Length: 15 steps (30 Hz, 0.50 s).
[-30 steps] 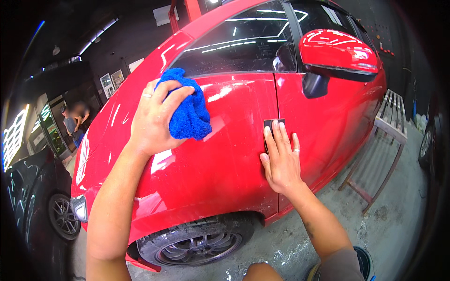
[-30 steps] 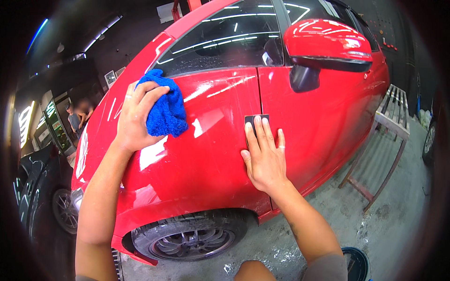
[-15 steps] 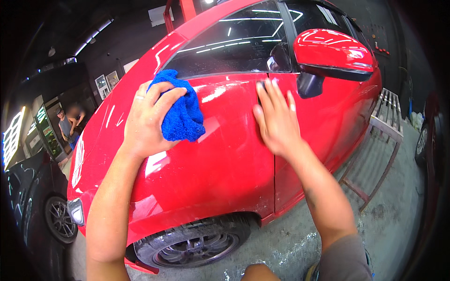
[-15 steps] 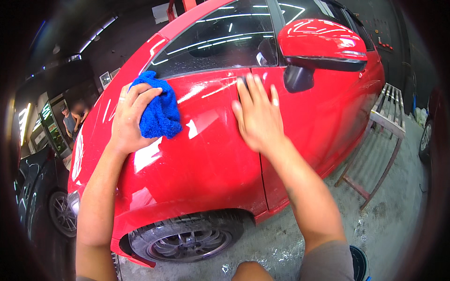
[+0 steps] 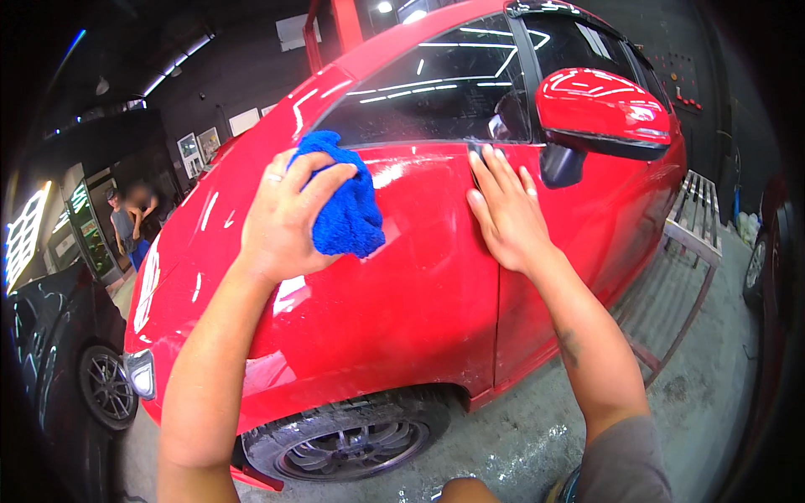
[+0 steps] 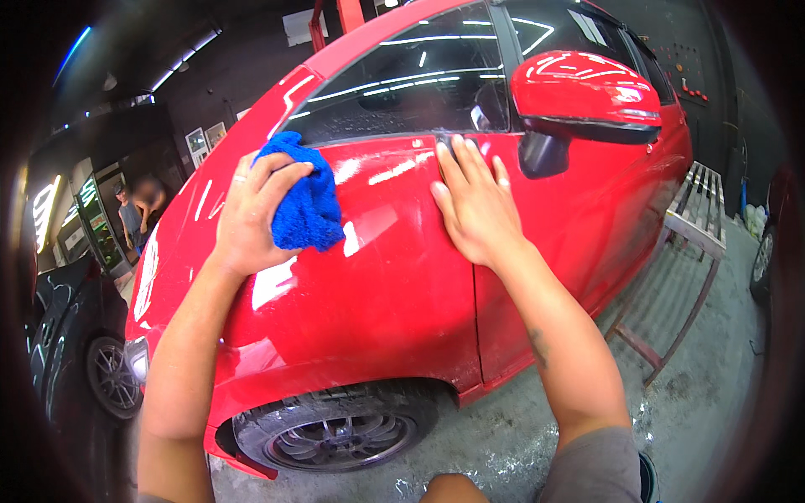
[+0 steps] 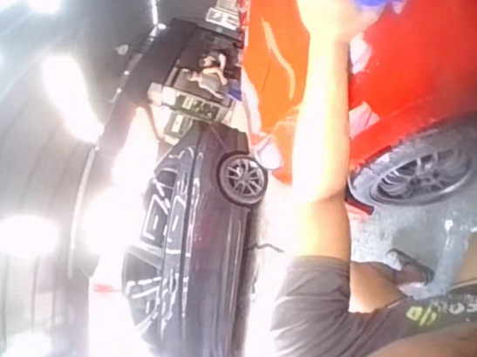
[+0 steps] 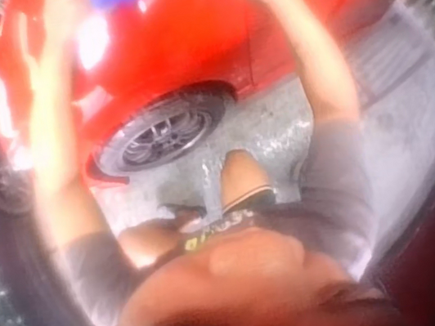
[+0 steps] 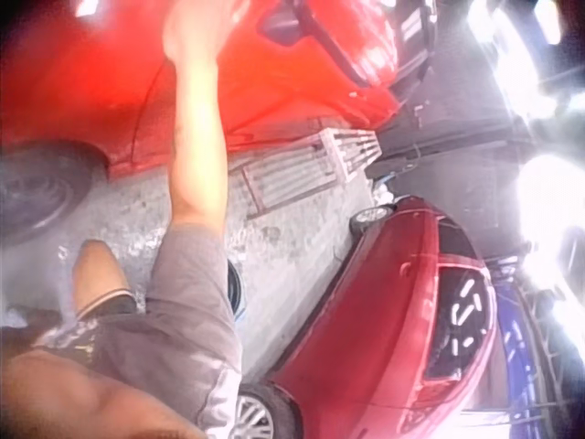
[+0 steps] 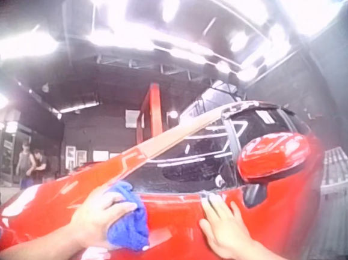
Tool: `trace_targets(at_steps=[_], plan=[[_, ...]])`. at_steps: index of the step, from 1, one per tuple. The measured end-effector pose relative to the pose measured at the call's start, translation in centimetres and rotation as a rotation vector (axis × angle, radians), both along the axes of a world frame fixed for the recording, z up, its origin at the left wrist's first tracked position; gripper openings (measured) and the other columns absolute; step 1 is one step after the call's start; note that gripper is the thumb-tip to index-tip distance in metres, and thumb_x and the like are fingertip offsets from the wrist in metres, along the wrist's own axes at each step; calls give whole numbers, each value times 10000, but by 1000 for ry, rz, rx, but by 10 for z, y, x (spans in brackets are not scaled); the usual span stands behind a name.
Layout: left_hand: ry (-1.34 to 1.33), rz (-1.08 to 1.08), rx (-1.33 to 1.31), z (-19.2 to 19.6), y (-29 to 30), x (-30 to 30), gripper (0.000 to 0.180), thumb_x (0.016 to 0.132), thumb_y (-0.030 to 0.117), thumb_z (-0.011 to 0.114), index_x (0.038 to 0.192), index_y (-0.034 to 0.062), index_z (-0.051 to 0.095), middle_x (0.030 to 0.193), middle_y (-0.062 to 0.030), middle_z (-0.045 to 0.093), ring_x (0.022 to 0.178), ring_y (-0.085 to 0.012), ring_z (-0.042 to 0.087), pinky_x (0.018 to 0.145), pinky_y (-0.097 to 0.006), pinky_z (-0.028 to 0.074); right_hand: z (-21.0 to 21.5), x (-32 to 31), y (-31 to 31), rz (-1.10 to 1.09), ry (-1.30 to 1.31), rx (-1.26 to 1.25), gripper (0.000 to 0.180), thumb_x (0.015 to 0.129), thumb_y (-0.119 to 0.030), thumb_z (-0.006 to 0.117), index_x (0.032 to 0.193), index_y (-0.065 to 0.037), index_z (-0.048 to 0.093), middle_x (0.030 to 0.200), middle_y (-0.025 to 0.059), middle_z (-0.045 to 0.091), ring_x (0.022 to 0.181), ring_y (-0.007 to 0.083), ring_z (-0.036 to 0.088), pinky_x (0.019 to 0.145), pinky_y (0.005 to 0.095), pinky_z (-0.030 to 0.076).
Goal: The person scrubs the front fender of a red car with a small sponge and wipes the surface with a blue microfiber cloth. The person repeatedly dips the sponge into a bucket of water and continues cleaning the same panel area.
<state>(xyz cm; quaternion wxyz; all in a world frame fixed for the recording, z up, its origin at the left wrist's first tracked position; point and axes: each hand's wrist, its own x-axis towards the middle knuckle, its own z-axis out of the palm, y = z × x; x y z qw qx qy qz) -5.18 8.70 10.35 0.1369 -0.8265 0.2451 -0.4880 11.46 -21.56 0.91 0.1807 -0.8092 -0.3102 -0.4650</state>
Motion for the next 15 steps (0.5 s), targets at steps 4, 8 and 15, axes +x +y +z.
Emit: trace_targets(at_steps=[4, 8, 15], plan=[[-11, -34, -14, -2, -10, 6, 909, 583, 240, 982, 1430, 191, 657, 1396, -121, 610, 1374, -447, 558, 1188, -579, 454, -4, -2, -5, -57, -15, 32, 616, 1165, -353, 433, 1703, -54, 400, 1784, 215, 342, 1676, 364, 283, 1351, 605, 154], [-23, -5, -8, 1, -3, 1, 891, 593, 249, 988, 1420, 180, 664, 1389, -126, 614, 1359, -448, 563, 1176, -581, 459, 23, -44, 76, 23, -101, -25, 633, 1091, -323, 499, 1649, -26, 467, 1748, 236, 397, 1645, 364, 347, 1309, 628, 234], [-26, -47, -14, 2, -9, -2, 877, 596, 244, 990, 1408, 159, 670, 1378, -139, 621, 1322, -461, 575, 1154, -576, 472, 17, -19, -9, -127, -7, -129, 651, 1090, -319, 428, 1712, -125, 416, 1802, 135, 357, 1680, 340, 289, 1325, 649, 175]])
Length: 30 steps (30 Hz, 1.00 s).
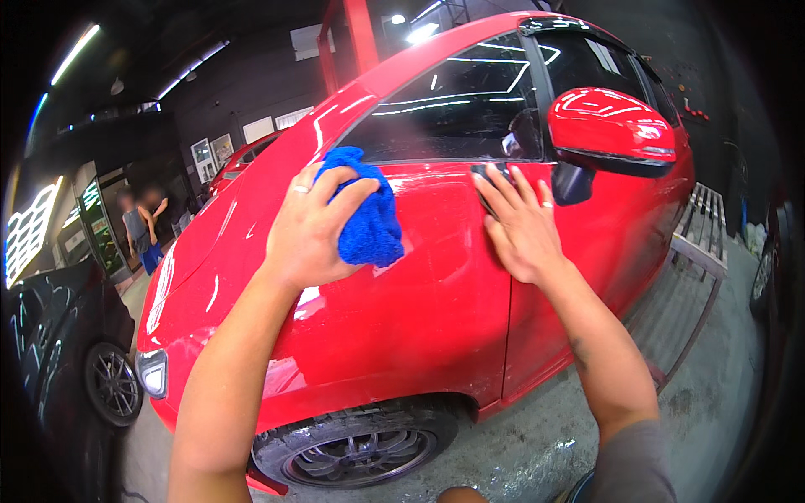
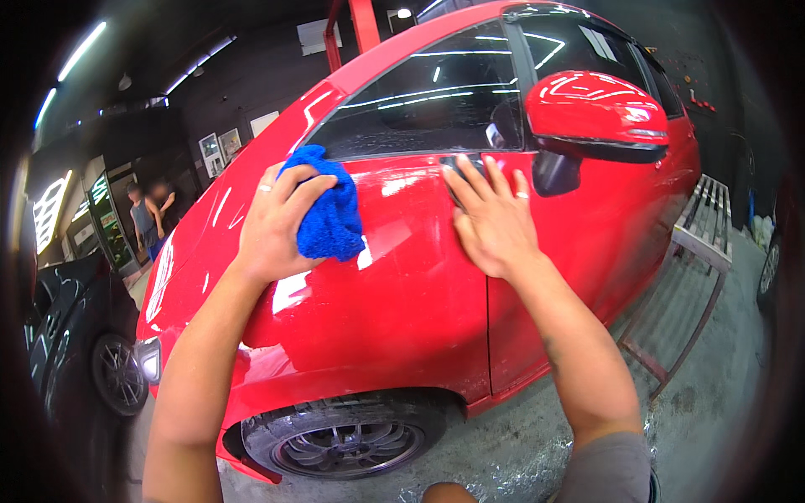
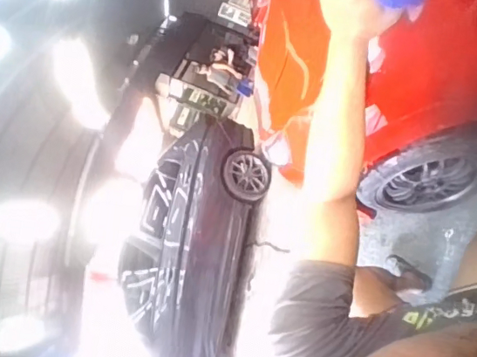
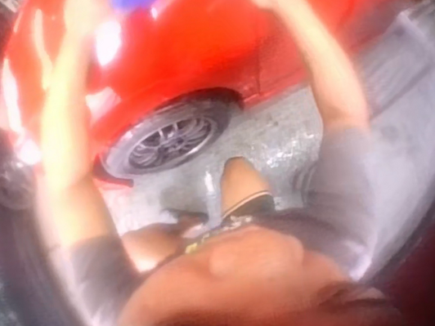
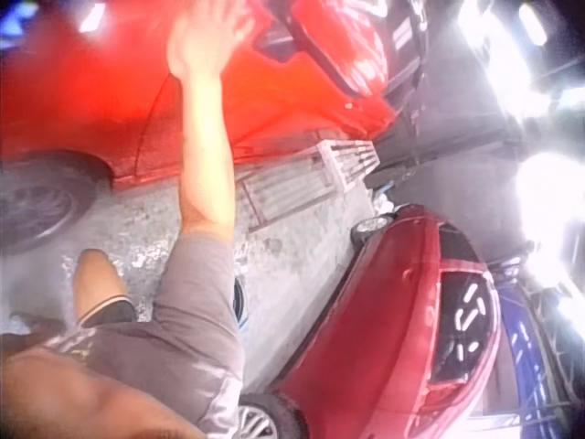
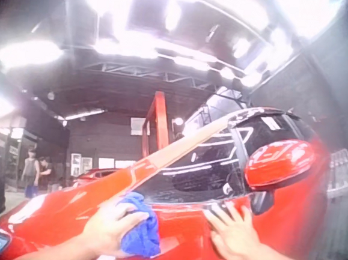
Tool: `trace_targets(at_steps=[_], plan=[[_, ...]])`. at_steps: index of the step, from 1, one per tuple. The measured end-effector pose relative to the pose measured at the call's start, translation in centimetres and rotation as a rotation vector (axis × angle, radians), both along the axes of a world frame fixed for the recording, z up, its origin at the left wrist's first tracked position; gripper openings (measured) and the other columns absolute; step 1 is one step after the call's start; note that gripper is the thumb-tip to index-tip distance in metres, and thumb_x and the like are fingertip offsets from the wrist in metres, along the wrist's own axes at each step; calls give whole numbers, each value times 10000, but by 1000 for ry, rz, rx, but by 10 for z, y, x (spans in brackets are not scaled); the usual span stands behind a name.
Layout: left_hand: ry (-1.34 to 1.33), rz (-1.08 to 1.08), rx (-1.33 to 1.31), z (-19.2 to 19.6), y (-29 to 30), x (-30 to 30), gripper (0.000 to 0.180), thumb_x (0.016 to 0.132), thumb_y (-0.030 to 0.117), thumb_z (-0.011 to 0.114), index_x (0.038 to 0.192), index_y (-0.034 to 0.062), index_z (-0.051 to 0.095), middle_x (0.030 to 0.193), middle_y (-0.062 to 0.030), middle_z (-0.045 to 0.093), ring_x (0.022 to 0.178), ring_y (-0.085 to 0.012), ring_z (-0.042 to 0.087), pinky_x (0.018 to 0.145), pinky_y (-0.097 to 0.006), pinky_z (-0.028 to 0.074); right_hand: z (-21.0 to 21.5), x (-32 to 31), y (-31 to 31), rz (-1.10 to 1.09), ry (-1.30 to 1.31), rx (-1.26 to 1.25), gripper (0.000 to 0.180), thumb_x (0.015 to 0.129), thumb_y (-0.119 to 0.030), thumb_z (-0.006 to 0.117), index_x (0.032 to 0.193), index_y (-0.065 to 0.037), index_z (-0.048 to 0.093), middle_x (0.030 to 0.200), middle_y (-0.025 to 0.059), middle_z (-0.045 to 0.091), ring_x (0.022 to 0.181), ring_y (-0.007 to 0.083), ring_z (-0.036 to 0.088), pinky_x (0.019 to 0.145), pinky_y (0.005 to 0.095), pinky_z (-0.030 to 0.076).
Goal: The person scrubs the front fender of a red car with a small sponge and wipes the surface with a blue microfiber cloth. The person repeatedly dips the sponge into a bucket of water and continues cleaning the same panel area.
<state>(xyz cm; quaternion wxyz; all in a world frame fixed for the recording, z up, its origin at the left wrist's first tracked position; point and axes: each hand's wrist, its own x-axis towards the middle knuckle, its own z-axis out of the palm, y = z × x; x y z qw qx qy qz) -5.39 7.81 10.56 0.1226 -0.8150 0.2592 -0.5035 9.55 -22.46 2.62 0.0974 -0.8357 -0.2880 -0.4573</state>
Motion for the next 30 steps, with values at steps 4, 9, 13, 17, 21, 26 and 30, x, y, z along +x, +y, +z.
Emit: trace_targets(at_steps=[4, 9, 13, 17, 21, 26, 30], plan=[[-2, 10, 29, 1, 2, 0, 853, 631, 281, 983, 1414, 163, 666, 1363, -140, 623, 1334, -455, 582, 1163, -580, 465, 4, -21, 70, 221, -42, 79, 657, 1056, -251, 471, 1677, -39, 437, 1772, 208, 376, 1671, 367, 303, 1317, 655, 192], [68, 43, -13, -3, 3, -3, 878, 633, 323, 997, 1433, 182, 663, 1437, -156, 600, 1382, -470, 555, 1170, -597, 466, 4, -30, 65, 186, -120, -62, 621, 1100, -291, 418, 1693, -107, 428, 1786, 144, 380, 1669, 346, 313, 1321, 652, 219], [72, 126, -18, -11, -26, 4, 941, 608, 385, 1033, 1459, 220, 665, 1532, -211, 547, 1437, -524, 507, 1221, -623, 426, -24, -13, -48, 69, 158, 139, 542, 1146, -332, 403, 1654, -192, 528, 1739, 107, 474, 1684, 353, 267, 1342, 662, 171], [-1, 124, 91, -2, -79, 50, 996, 560, 378, 1059, 1480, 279, 689, 1545, -220, 578, 1453, -518, 499, 1209, -658, 421, -112, -89, -115, 361, 410, 443, 468, 1137, -253, 441, 1533, -149, 666, 1627, 156, 598, 1596, 389, 438, 1332, 559, 240], [-119, -25, 128, 0, -130, 112, 618, 639, 373, 996, 1205, 223, 798, 1438, -163, 669, 1402, -485, 554, 1185, -617, 439, -222, -190, -181, 302, 674, 777, 498, 1147, -323, 440, 1402, 0, 720, 1327, 214, 659, 1285, 337, 616, 1153, 412, 422], [25, -190, 274, -112, -179, 113, 221, 792, 233, 796, 997, 167, 748, 1306, -132, 703, 1355, -406, 597, 1122, -597, 477, -522, -331, -452, -672, 561, 817, 477, 1151, -268, 569, 1481, 73, 604, 1482, 278, 644, 1399, 392, 593, 1200, 459, 424], [137, -236, 519, -211, -159, 86, 175, 910, 272, 658, 997, 133, 722, 1250, -106, 706, 1365, -371, 609, 1139, -611, 498, -399, -347, -393, -855, 939, 824, 469, 1124, -314, 559, 1411, 29, 699, 1297, 297, 741, 1244, 500, 673, 1115, 538, 504]])
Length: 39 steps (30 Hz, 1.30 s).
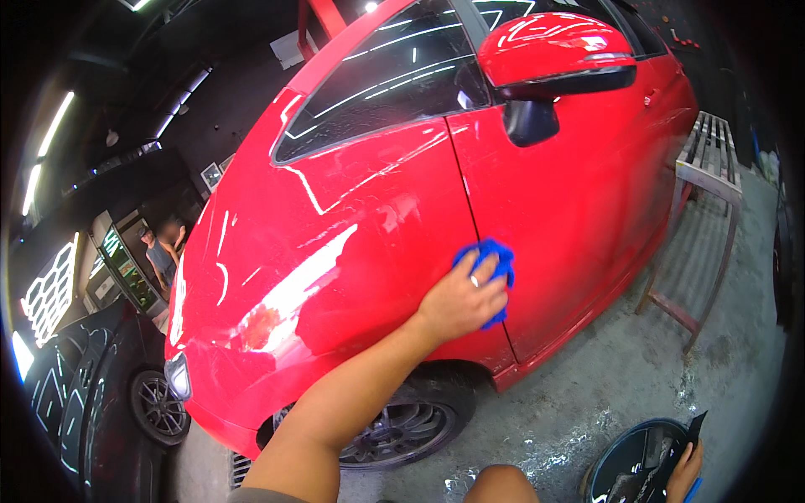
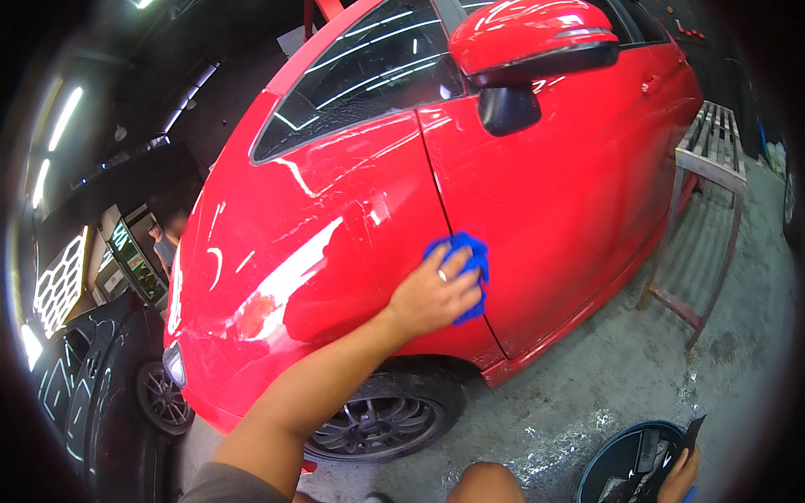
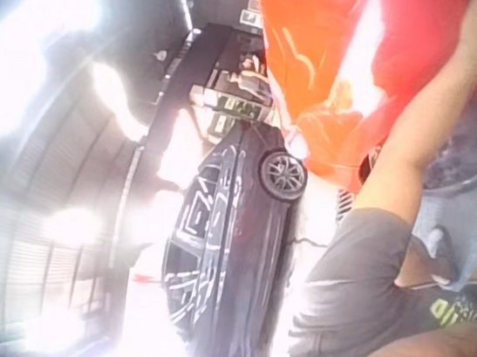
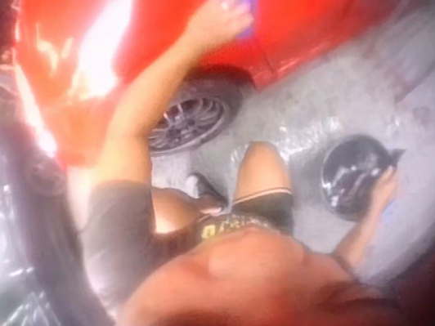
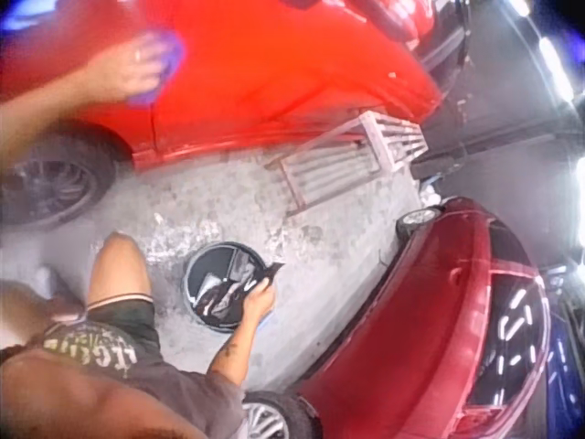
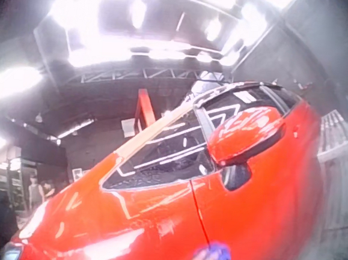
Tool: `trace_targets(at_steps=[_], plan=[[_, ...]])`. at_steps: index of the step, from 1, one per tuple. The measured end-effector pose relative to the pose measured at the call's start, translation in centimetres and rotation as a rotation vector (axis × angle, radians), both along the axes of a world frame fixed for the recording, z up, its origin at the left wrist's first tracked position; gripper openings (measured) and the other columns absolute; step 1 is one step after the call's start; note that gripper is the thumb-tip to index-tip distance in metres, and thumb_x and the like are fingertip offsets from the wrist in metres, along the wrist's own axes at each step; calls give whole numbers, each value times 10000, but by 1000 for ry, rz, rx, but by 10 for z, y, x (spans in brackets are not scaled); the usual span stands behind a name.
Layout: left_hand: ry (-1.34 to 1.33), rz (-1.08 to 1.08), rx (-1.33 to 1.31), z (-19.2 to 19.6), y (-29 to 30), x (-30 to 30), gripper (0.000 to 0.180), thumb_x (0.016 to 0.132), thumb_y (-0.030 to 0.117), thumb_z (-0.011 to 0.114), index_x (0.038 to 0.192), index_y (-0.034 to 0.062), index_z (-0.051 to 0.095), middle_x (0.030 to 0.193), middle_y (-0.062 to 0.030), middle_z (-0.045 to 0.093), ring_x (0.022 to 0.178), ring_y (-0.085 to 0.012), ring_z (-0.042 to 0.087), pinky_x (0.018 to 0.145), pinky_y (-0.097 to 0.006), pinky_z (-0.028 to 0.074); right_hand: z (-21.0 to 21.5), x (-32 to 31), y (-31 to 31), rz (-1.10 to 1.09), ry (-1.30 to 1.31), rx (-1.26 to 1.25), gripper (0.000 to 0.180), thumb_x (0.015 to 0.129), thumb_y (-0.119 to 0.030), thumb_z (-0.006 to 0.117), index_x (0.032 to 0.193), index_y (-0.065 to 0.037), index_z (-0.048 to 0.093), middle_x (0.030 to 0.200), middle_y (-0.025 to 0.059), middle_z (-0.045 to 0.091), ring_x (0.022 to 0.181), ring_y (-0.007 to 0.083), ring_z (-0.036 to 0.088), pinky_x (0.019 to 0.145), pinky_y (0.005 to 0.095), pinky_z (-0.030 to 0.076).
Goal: The person scrubs the front fender of a red car with a small sponge and wipes the surface with a blue microfiber cloth. The person repeatedly dips the sponge into a bucket of water and continues cleaning the same panel area.
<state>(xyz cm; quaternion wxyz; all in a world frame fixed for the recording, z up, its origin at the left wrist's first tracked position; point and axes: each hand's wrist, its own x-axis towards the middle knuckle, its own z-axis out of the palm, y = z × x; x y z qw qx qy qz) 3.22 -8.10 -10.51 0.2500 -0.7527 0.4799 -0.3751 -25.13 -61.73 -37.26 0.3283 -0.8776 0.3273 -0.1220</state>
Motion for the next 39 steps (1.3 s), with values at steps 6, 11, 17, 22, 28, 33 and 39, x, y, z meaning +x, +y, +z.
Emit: trace_targets(at_steps=[6, 11, 17, 22, 28, 33, 39], plan=[[285, -37, 129, -127, -26, 12, 188, 908, 270, 664, 1008, 122, 725, 1201, -89, 675, 1332, -350, 606, 1114, -518, 518, -16, -12, 0, 192, 68, -191, 396, 1074, -258, 582, 1309, 8, 756, 1232, 279, 768, 1203, 475, 702, 1068, 506, 542], [637, -62, 24, -178, -115, 0, 250, 878, 186, 729, 1119, 124, 704, 1251, -136, 639, 1244, -376, 611, 973, -483, 598, -43, -5, -23, 324, 128, -242, 303, 1003, -148, 606, 1199, -7, 789, 1170, 266, 774, 1125, 448, 726, 1018, 506, 564], [1096, -443, -369, -234, -315, -143, 388, 749, 169, 839, 1103, 124, 687, 1265, -141, 619, 1253, -428, 582, 904, -505, 611, -141, -24, -74, 313, 93, -168, 364, 1080, 21, 598, 1439, 72, 636, 1354, 323, 699, 1271, 467, 667, 1114, 501, 509], [1274, -280, 114, -303, -383, -206, 577, 654, 176, 879, 1218, 131, 766, 1419, -216, 621, 1413, -501, 540, 974, -518, 589, -179, -1, -86, 145, -249, -191, 359, 1008, 77, 645, 1366, 94, 671, 1296, 333, 724, 1226, 476, 710, 1054, 479, 559], [1330, 88, 461, -327, -391, -233, 721, 685, 310, 936, 1367, 151, 768, 1597, -227, 555, 1491, -506, 502, 1023, -606, 554, -163, -2, -62, 228, -379, -271, 576, 851, 203, 677, 1375, -6, 560, 1228, 275, 681, 1137, 500, 689, 998, 456, 540], [1309, 178, 471, -362, -391, -248, 657, 743, 415, 953, 1298, 96, 804, 1574, -194, 607, 1479, -491, 520, 1017, -638, 569, -144, 3, -62, 148, -107, -108, 441, 832, 181, 689, 1186, -18, 517, 1040, 279, 624, 1027, 540, 631, 864, 449, 534], [1523, 269, 300, -358, -395, -243, 496, 662, 196, 949, 1100, -6, 831, 1143, -221, 805, 1098, -402, 784, 932, -455, 647, -156, -3, -59, 155, -352, -235, 323, 867, 161, 610, 1166, 62, 537, 1093, 276, 620, 1067, 533, 625, 941, 545, 509]])
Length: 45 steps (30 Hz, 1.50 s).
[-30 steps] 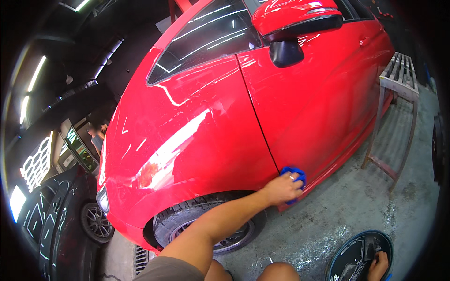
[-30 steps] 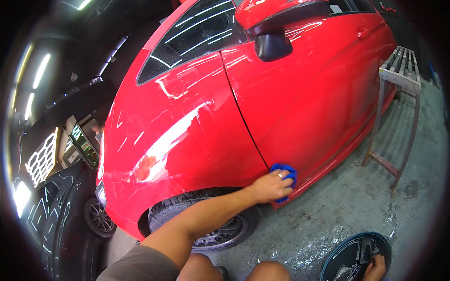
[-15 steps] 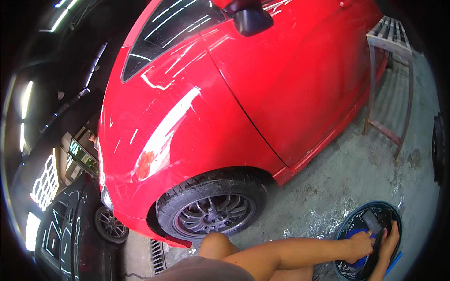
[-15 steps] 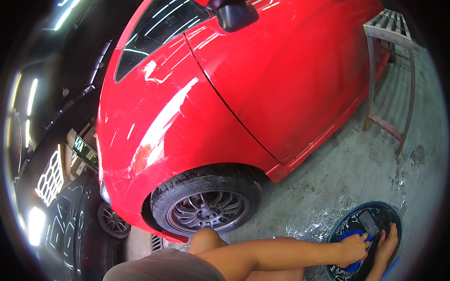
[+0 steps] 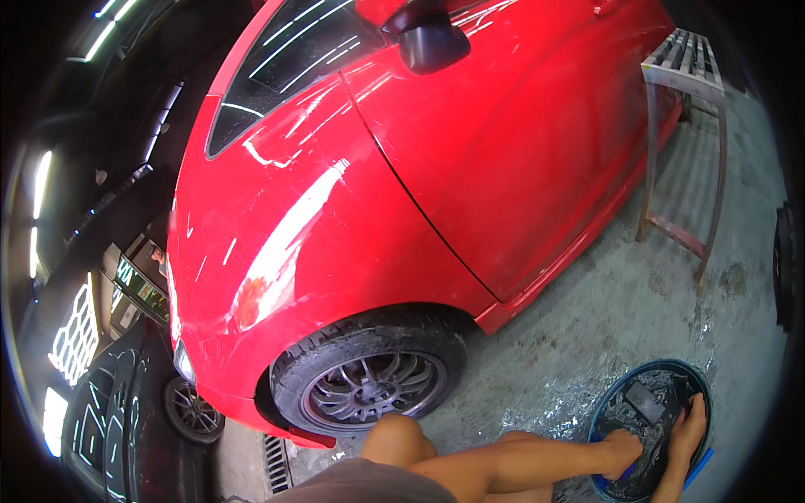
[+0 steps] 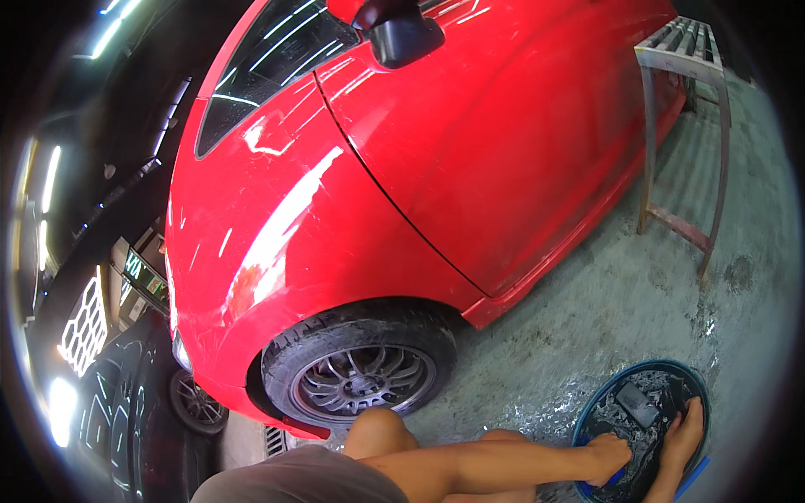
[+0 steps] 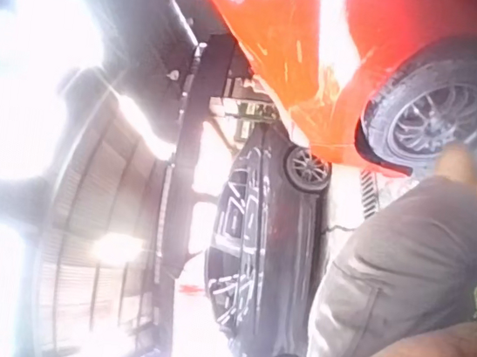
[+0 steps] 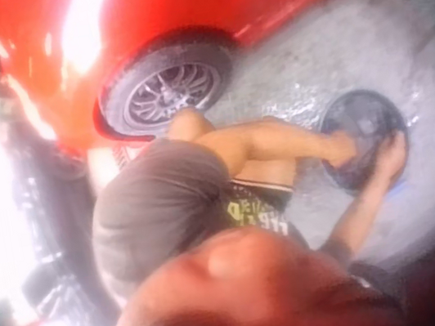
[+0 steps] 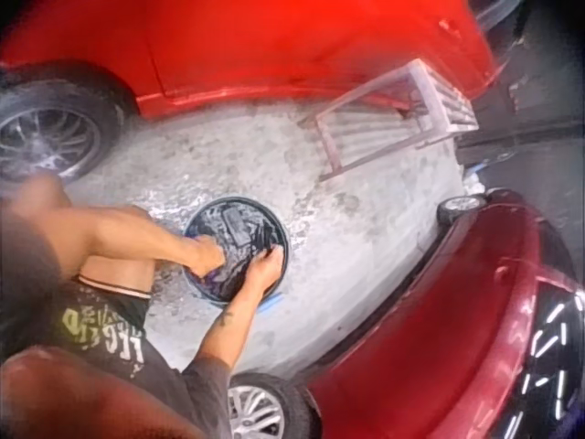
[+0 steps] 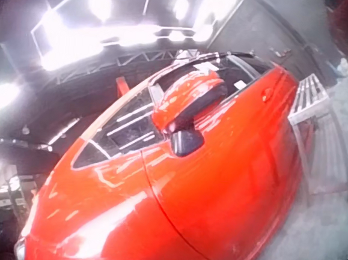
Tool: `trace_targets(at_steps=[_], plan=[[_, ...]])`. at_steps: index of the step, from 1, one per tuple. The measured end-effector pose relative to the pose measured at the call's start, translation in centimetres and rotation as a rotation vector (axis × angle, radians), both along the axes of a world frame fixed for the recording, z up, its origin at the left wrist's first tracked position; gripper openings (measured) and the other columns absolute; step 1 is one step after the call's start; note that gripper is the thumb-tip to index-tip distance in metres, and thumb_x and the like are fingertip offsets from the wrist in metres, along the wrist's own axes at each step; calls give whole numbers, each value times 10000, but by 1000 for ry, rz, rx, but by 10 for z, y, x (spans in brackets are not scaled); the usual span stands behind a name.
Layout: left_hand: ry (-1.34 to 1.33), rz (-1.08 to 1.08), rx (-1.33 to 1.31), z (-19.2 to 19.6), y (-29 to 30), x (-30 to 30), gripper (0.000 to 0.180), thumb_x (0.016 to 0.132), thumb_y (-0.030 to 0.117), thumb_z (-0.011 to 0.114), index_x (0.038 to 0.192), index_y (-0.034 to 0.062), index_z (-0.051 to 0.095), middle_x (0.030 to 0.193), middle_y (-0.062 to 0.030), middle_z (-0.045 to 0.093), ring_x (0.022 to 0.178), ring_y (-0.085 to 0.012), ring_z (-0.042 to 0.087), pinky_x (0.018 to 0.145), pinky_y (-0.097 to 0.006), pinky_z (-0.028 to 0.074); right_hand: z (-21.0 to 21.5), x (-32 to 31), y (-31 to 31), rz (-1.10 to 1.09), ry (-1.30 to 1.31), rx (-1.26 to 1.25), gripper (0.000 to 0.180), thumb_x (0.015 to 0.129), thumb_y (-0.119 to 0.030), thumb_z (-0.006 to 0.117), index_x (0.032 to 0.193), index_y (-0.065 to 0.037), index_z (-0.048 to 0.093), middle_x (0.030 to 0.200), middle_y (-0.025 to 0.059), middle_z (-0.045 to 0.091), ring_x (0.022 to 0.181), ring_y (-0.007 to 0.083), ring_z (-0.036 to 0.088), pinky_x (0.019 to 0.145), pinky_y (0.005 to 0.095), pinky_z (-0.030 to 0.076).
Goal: The person scrubs the front fender of a red car with a small sponge and wipes the surface with a blue microfiber cloth. The person repeatedly dips the sponge into a bucket of water and continues cleaning the same panel area.
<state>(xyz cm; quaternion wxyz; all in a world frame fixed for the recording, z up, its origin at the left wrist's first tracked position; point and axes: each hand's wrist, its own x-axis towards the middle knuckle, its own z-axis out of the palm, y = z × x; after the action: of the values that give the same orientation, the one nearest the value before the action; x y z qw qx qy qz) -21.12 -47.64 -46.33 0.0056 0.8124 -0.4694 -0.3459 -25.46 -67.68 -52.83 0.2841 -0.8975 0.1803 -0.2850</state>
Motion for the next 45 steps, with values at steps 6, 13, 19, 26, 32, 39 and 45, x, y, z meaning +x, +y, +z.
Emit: trace_targets(at_steps=[6, 13, 19, 26, 32, 39, 45], plan=[[283, 410, -678, 78, 23, 43, 316, 698, 104, 866, 957, -26, 742, 972, -212, 764, 968, -368, 764, 822, -454, 602, -11, -2, -3, -8, 198, -43, 501, 829, 186, 551, 1305, 34, 523, 1223, 268, 544, 1151, 528, 599, 991, 553, 503], [1429, 787, -1328, 197, 123, 149, 802, 998, 143, 638, 1735, 188, 326, 1490, -155, 639, 1360, -287, 634, 1211, -480, 489, 13, 2, 8, -93, 16, 105, 355, 775, 148, 693, 1067, 12, 543, 1012, 217, 569, 1001, 474, 597, 924, 472, 507], [1171, 824, -1715, 257, 229, 192, 668, 1020, 349, 765, 1598, 152, 495, 1515, -160, 628, 1383, -368, 642, 1144, -570, 542, 48, -5, -1, 82, 304, -39, 290, 791, 30, 715, 1070, -6, 644, 1118, 217, 655, 1083, 448, 641, 970, 472, 519], [-351, 941, -1321, 500, 340, 218, 490, 807, -49, 865, 1251, 63, 691, 1154, -81, 754, 1027, -217, 757, 933, -419, 657, 33, -10, 6, 154, 95, -121, 245, 773, 65, 698, 1001, -2, 636, 1116, 224, 681, 1103, 467, 635, 976, 487, 515], [-1609, 392, -486, 626, 454, 197, 536, 818, 107, 866, 1327, 166, 708, 1345, -170, 687, 1229, -398, 690, 1067, -500, 561, -6, 8, 6, 85, 58, -72, 290, 895, 56, 688, 1181, 7, 670, 1046, 245, 670, 1014, 506, 659, 913, 513, 540], [-1695, 179, -209, 610, 545, 149, 556, 802, 129, 876, 1332, 182, 714, 1445, -177, 629, 1327, -463, 616, 1118, -548, 529, 39, -5, -3, -206, -6, 267, 312, 900, 38, 726, 934, -47, 428, 876, 61, 409, 818, 220, 432, 770, 363, 465], [-1713, 309, -303, 602, 593, 141, 755, 774, 300, 945, 1459, 204, 641, 1665, -191, 460, 1518, -513, 462, 1236, -633, 416, 158, -15, 91, -293, -371, 1366, 501, 1032, -151, 570, 1530, -132, 520, 1337, 79, 623, 1132, 325, 761, 676, 355, 614]])
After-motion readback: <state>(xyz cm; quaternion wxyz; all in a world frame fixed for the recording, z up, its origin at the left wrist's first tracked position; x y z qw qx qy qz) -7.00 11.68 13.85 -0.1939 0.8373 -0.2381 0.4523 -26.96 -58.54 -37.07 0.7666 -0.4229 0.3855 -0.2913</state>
